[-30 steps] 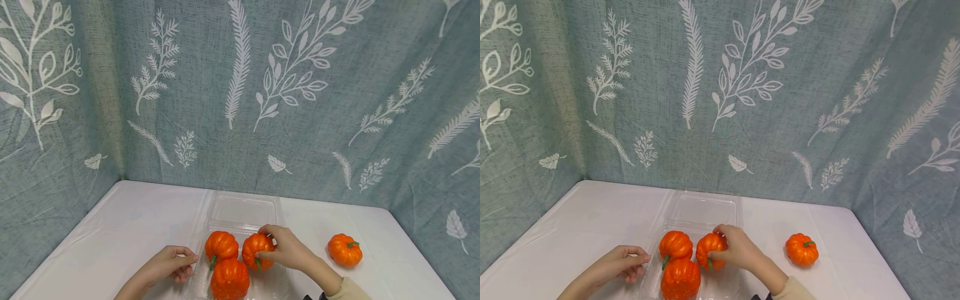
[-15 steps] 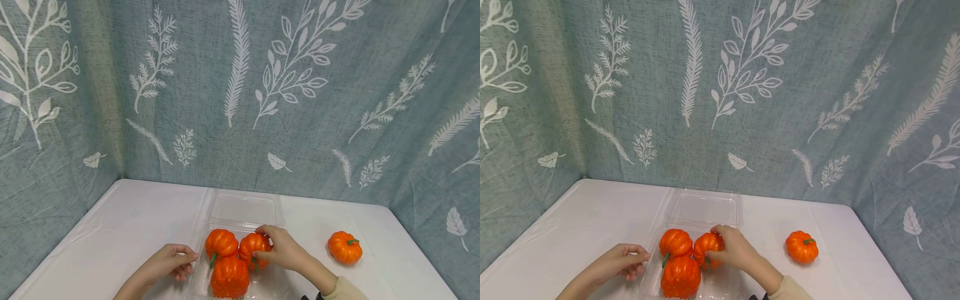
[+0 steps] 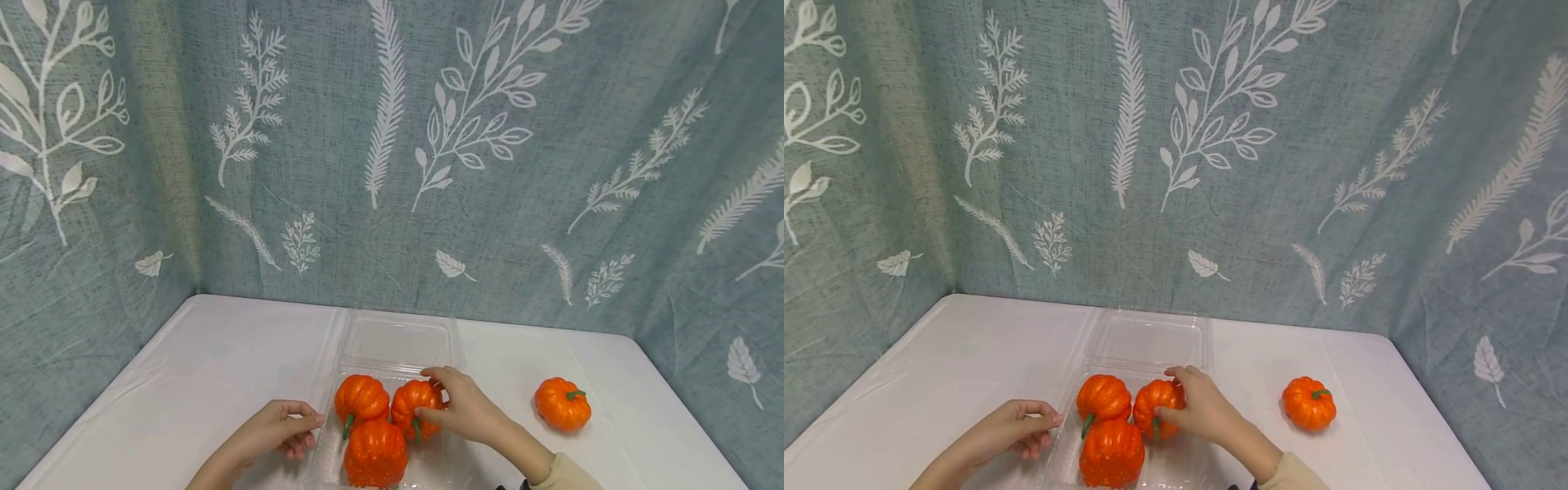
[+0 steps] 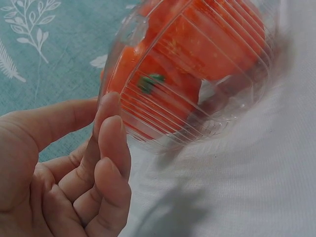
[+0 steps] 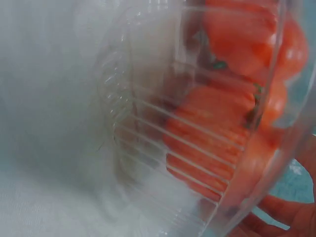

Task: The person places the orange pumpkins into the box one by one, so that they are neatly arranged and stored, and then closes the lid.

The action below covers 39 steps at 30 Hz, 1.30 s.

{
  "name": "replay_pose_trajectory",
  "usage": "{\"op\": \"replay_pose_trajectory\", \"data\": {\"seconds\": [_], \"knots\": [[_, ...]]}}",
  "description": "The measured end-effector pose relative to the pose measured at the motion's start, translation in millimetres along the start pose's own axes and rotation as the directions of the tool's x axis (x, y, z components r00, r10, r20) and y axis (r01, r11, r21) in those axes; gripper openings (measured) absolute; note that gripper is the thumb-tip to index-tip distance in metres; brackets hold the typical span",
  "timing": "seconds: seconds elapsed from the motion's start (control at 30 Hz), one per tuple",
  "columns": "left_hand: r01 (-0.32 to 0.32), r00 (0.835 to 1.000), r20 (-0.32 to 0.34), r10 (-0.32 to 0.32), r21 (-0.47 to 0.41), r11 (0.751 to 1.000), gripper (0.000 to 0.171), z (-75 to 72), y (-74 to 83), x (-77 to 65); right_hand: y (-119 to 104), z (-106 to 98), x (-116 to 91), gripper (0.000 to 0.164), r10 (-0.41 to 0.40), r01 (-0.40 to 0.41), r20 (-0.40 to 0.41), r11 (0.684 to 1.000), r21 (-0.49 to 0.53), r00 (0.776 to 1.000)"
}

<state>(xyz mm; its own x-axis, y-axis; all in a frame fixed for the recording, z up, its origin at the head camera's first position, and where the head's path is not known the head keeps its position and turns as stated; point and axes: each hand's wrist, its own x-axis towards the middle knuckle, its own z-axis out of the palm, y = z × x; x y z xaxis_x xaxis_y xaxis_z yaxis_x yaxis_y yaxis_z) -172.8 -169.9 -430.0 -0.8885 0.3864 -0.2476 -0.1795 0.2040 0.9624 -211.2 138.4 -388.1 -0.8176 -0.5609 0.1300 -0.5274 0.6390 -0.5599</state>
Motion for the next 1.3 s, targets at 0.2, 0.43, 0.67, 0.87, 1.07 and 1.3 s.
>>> {"op": "replay_pose_trajectory", "data": {"seconds": [0.2,0.43,0.67,0.87,1.07,1.3], "knots": [[0.003,1.000,0.003,-0.003,-0.009,1.000,0.030,0.2,-2.6,0.2,1,-3,0,0.054,0.011,-0.011,0.008,1.000,0.019,1.000],[0.016,1.000,-0.008,-0.016,0.002,1.000,0.029,1.1,-2.3,-1.4,1,-12,-3,0.050,0.063,-0.066,0.036,0.991,0.116,0.997],[0.024,1.000,-0.019,-0.024,0.018,1.000,0.029,1.5,-2.3,-1.0,-2,-27,-5,0.039,0.034,-0.044,0.067,0.986,0.160,0.997],[0.021,0.999,-0.026,-0.020,0.030,0.999,0.030,1.3,-0.8,0.7,-8,-41,-7,0.034,-0.003,-0.009,0.094,0.992,0.128,0.996],[0.012,1.000,-0.028,-0.011,0.033,0.999,0.030,1.6,-0.7,0.9,-10,-51,-15,0.029,-0.036,0.017,0.192,0.995,0.103,0.981],[0.015,0.999,-0.030,-0.014,0.032,0.999,0.031,1.6,-1.1,1.1,-21,-64,-27,0.029,-0.006,-0.029,0.381,0.996,0.085,0.924]]}}
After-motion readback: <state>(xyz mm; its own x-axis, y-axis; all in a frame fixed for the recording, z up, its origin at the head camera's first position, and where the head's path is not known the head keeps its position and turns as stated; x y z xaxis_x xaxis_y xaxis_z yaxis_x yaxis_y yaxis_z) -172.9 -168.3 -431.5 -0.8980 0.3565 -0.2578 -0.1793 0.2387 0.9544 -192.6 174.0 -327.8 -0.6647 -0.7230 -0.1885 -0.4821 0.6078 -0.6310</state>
